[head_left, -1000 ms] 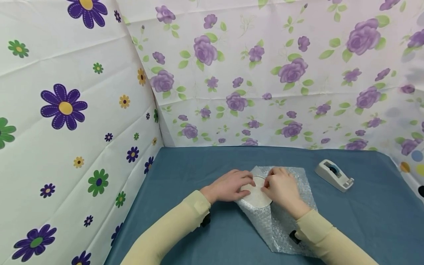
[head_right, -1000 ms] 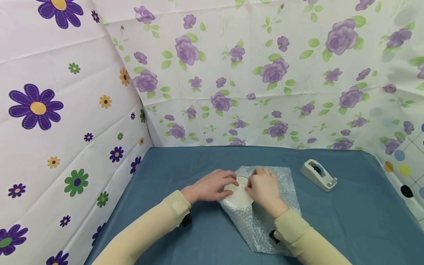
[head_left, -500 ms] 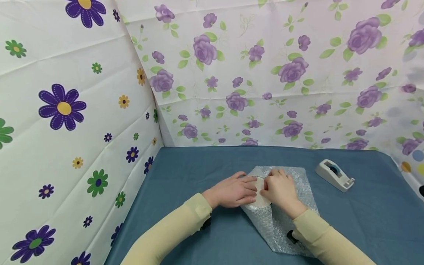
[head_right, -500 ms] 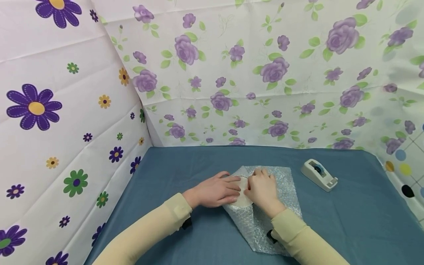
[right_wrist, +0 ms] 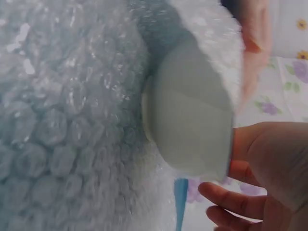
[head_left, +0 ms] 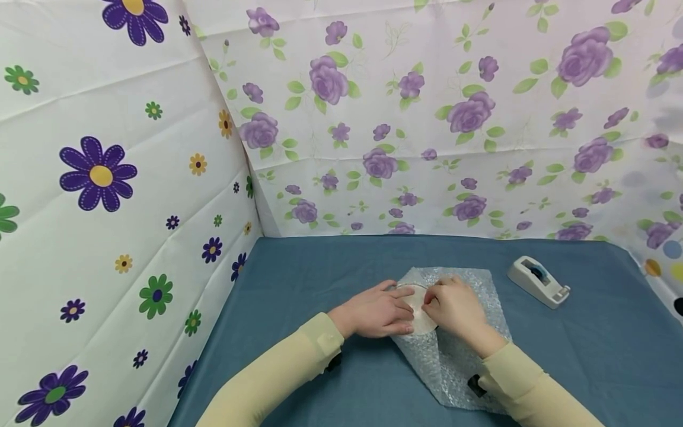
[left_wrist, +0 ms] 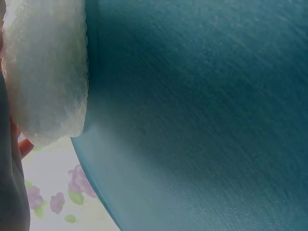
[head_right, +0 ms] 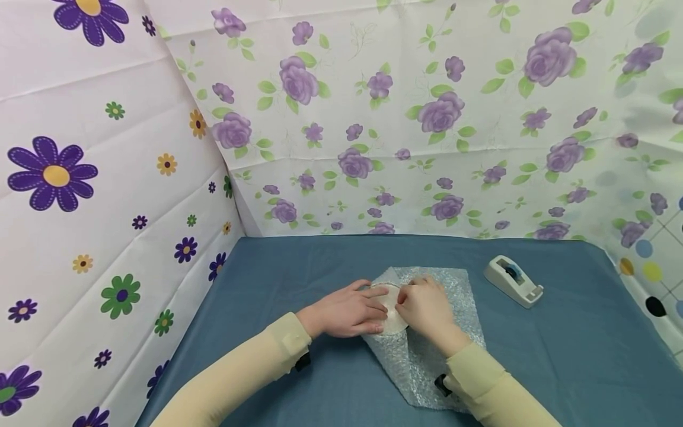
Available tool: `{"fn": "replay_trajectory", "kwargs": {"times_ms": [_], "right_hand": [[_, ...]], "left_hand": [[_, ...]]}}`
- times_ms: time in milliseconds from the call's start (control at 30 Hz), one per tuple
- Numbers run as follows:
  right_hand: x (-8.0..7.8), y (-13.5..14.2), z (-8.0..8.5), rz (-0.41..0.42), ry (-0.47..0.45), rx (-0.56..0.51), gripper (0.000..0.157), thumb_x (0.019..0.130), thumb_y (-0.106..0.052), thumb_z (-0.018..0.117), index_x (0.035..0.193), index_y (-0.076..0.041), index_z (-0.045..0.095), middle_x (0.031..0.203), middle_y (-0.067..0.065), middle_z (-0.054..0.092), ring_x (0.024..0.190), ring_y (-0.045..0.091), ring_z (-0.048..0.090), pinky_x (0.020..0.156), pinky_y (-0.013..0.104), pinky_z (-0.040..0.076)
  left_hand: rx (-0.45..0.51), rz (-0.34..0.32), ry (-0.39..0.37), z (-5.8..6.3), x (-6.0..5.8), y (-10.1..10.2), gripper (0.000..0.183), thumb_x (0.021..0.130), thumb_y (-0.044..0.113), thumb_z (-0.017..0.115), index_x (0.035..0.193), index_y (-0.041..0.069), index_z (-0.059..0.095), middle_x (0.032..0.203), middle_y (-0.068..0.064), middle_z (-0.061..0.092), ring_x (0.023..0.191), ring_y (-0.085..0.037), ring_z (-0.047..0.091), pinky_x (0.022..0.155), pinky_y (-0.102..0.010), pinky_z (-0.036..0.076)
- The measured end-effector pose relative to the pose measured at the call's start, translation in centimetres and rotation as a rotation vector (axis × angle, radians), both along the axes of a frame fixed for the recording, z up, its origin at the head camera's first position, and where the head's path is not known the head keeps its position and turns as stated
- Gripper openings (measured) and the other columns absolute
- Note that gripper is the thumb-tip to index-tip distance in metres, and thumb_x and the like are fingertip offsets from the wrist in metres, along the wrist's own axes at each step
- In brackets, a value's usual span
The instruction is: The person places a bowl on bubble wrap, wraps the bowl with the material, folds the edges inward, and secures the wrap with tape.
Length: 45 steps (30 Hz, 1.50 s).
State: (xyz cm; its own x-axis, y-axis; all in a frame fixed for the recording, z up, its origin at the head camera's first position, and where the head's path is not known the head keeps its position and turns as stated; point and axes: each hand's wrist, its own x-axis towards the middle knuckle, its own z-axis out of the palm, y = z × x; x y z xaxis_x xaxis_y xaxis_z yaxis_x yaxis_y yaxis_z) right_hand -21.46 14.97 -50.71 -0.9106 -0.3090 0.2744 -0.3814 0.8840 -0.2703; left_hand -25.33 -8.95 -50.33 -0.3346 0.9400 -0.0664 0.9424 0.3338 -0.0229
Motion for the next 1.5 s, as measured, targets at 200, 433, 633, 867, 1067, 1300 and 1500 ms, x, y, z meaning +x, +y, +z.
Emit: {"fn": "replay_trajectory", "kwargs": {"times_ms": [200, 433, 633, 867, 1067, 1300, 1500], "right_hand": [[1.6, 3.4, 0.7, -0.020, -0.065, -0.134, 0.003, 0.097, -0.021, 0.082, 0.095, -0.018, 0.082, 0.103, 0.007, 0.075, 0.095, 0.033, 0.070, 0.076, 0.052, 0.058], [3.5, 9.4, 0.2, -0.087, -0.313, -0.154, 0.021, 0.101, -0.026, 0.077, 0.118, -0.013, 0.080, 0.113, 0.006, 0.076, 0.099, 0.030, 0.072, 0.076, 0.050, 0.060], [4.5, 14.6, -0.7, 0.070, -0.485, -0.130, 0.019, 0.093, -0.013, 0.083, 0.111, -0.019, 0.079, 0.099, -0.008, 0.070, 0.082, 0.007, 0.062, 0.067, 0.033, 0.054], [6.5, 18.4, -2.4, 0.431, -0.596, -0.187, 0.033, 0.080, -0.008, 0.090, 0.098, -0.033, 0.076, 0.109, -0.015, 0.062, 0.095, 0.003, 0.059, 0.074, 0.033, 0.054], [7.9, 19.1, -3.2, 0.498, -0.684, -0.229, 0.035, 0.080, -0.014, 0.091, 0.104, -0.034, 0.077, 0.107, -0.014, 0.055, 0.085, 0.004, 0.050, 0.066, 0.028, 0.043], [7.9, 18.8, -4.0, 0.539, -0.649, -0.248, 0.026, 0.085, -0.028, 0.089, 0.108, -0.036, 0.078, 0.103, -0.016, 0.055, 0.080, 0.001, 0.049, 0.061, 0.025, 0.041], [7.8, 19.0, -4.6, 0.532, -0.641, -0.262, 0.016, 0.087, -0.038, 0.086, 0.102, -0.034, 0.079, 0.102, -0.016, 0.055, 0.079, 0.001, 0.050, 0.062, 0.023, 0.042]], "left_hand": [[-0.008, 0.003, -0.003, 0.1, 0.0, 0.2, 0.051, 0.115, 0.054, 0.037, 0.143, 0.028, 0.071, 0.146, 0.012, 0.065, 0.162, -0.018, 0.024, 0.130, -0.049, 0.019], [-0.005, 0.017, -0.013, 0.0, 0.1, -0.1, 0.049, 0.116, 0.052, 0.038, 0.144, 0.028, 0.070, 0.146, 0.012, 0.065, 0.162, -0.018, 0.024, 0.130, -0.048, 0.019], [0.011, 0.034, -0.027, -0.1, 0.1, -0.2, 0.050, 0.116, 0.053, 0.037, 0.145, 0.027, 0.069, 0.146, 0.011, 0.065, 0.162, -0.018, 0.024, 0.130, -0.049, 0.017], [0.021, 0.031, -0.038, -0.3, 0.2, -0.3, 0.050, 0.116, 0.053, 0.038, 0.145, 0.027, 0.070, 0.146, 0.011, 0.065, 0.162, -0.018, 0.024, 0.130, -0.049, 0.017], [0.028, 0.037, -0.045, -0.4, 0.3, -0.4, 0.048, 0.116, 0.051, 0.040, 0.144, 0.027, 0.070, 0.146, 0.010, 0.065, 0.162, -0.017, 0.023, 0.130, -0.049, 0.018], [0.046, 0.035, -0.035, -0.6, 0.3, -0.3, 0.047, 0.116, 0.050, 0.042, 0.144, 0.026, 0.070, 0.146, 0.010, 0.066, 0.162, -0.018, 0.024, 0.130, -0.049, 0.019], [0.047, 0.034, -0.022, -0.9, 0.2, 0.0, 0.046, 0.116, 0.049, 0.043, 0.144, 0.026, 0.070, 0.146, 0.010, 0.066, 0.162, -0.017, 0.024, 0.129, -0.049, 0.020]]}}
